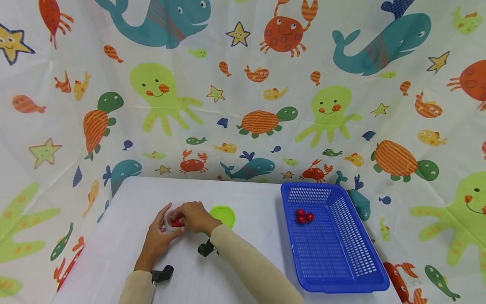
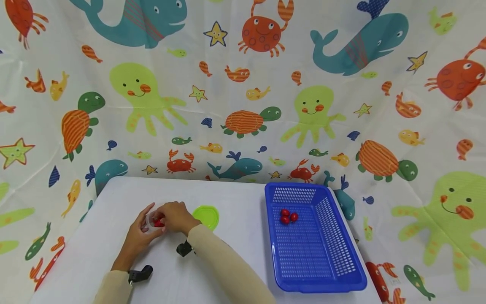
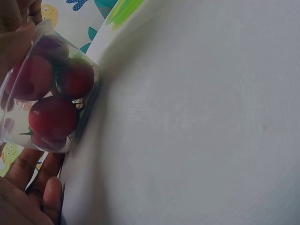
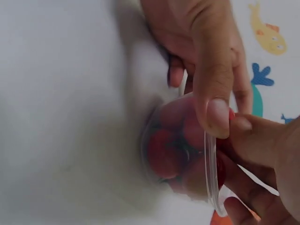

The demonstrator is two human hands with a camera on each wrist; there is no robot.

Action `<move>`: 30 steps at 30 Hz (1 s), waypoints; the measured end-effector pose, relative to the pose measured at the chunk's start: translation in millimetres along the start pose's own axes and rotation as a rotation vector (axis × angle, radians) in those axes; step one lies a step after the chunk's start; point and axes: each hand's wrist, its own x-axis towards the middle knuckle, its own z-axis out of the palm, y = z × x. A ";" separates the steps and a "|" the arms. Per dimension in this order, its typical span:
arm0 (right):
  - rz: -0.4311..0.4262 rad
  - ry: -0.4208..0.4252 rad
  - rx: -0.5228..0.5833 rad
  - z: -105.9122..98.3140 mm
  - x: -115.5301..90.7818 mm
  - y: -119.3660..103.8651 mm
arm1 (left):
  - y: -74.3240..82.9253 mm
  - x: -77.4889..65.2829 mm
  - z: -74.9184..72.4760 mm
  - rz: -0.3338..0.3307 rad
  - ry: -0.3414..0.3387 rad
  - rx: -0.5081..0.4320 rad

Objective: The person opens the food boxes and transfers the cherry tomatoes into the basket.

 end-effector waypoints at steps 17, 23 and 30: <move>-0.016 -0.056 0.217 2.1 4.0 6.1 | 0.7 0.5 -1.3 0.074 -0.002 0.004; 0.008 0.059 0.438 5.6 -2.8 14.1 | 1.0 1.2 -0.5 0.062 -0.003 -0.007; 0.029 0.172 0.477 -3.5 -13.7 18.9 | -0.6 1.4 1.4 0.035 -0.001 -0.005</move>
